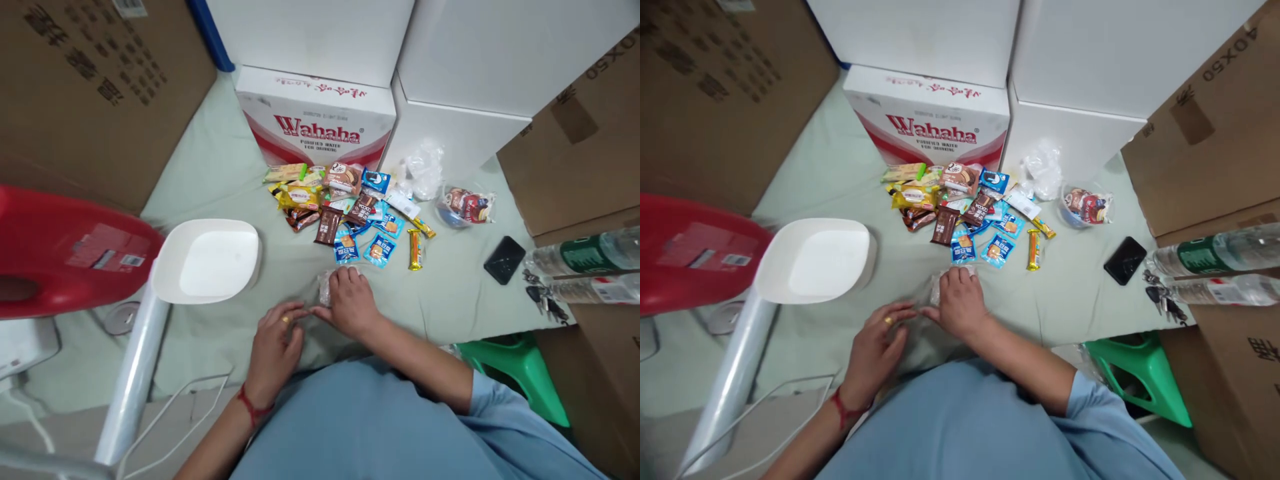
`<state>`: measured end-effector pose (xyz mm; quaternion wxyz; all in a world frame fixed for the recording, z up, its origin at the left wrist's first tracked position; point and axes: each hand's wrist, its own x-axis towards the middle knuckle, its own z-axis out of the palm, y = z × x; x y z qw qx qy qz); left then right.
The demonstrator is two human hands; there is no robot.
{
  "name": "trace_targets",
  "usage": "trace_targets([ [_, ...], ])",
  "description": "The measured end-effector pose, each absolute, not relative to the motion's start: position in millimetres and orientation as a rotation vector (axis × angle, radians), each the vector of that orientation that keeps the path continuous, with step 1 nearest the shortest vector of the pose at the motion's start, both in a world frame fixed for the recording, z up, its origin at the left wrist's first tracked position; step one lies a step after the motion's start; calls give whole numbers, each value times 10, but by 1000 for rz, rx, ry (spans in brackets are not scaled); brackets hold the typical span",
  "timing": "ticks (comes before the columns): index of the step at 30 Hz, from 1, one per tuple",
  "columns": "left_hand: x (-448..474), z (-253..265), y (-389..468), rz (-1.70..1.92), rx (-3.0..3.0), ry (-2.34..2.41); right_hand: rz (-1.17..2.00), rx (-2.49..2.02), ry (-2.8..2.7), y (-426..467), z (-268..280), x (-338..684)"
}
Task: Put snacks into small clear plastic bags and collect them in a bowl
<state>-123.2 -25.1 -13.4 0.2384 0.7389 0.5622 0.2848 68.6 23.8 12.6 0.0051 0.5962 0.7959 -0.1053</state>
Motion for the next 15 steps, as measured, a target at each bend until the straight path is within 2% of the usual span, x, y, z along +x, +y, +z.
trace_targets([
  [5, -1258, -174, -190, 820, 1938, 1477, -314, 1880, 2432, 229, 153, 736],
  [9, -1170, -65, -29, 881, 1815, 1338, -555, 2108, 2483, 270, 355, 1093],
  [11, -1114, -15, 40, 885, 1686, 1280, -914, 2264, 2506, 276, 441, 1269],
  [15, -998, -8, 94, 773, 1364, 1009, -1947, 2217, 2291, 194, 447, 1337],
])
